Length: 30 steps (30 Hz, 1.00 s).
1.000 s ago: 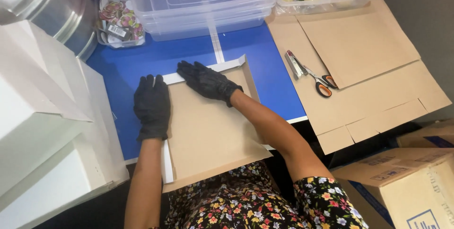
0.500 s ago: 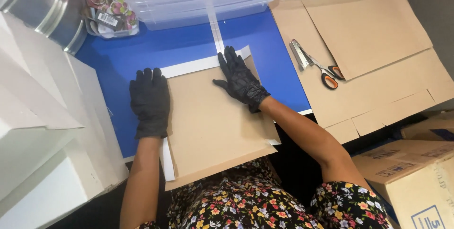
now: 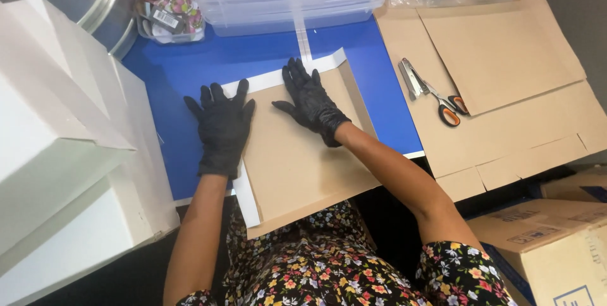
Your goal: Assembling a cardboard pastry box by folding the sides and pressing the edges.
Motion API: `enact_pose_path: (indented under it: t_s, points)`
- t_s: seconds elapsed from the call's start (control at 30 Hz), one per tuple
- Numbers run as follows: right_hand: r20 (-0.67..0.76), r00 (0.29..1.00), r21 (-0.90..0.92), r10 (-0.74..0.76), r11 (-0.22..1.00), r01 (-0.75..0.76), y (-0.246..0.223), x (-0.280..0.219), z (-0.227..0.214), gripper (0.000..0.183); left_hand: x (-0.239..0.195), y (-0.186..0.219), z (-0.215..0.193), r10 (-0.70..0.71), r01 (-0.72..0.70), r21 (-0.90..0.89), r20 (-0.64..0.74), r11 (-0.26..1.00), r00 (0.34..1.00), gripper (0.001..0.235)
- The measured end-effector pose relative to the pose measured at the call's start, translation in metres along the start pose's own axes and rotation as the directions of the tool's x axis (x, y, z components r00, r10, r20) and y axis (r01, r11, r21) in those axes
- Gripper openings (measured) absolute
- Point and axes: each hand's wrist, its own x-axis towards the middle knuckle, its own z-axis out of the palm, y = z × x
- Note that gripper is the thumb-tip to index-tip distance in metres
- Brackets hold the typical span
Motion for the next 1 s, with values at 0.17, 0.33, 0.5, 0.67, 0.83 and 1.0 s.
enact_pose_path:
  t_s: [0.17,0.33,0.5,0.67,0.83,1.0]
  points:
    - [0.008,1.000,0.003,0.002,1.000,-0.002,-0.001,0.003,-0.001,0.080,0.001,0.006,-0.009,0.069,-0.067,0.041,-0.048,0.997,0.996,0.046]
    - [-0.005,0.997,0.028,-0.081,0.996,0.081,0.015,0.019,0.000,0.072,-0.007,0.019,0.013,0.128,-0.129,-0.031,-0.053,0.991,0.990,0.059]
    - [-0.118,0.938,0.077,-0.325,0.939,0.335,0.036,0.022,0.005,0.058,-0.044,0.066,0.043,-0.042,0.031,-0.039,-0.309,0.999,0.950,0.076]
    - [-0.303,0.813,0.094,-0.496,0.834,0.544,0.047,0.020,0.018,0.045,-0.034,0.067,0.067,0.054,-0.035,0.078,-0.266,0.996,0.962,0.063]
    - [-0.599,0.595,0.035,-0.536,0.724,0.688,0.056,0.027,0.032,0.024,-0.004,0.073,0.017,0.181,-0.141,-0.480,0.038,0.866,0.983,0.061]
    - [-0.657,0.578,0.058,-0.483,0.733,0.678,0.059,0.034,0.032,0.021,-0.002,0.073,0.018,0.237,-0.270,-0.413,-0.131,0.870,0.963,0.062]
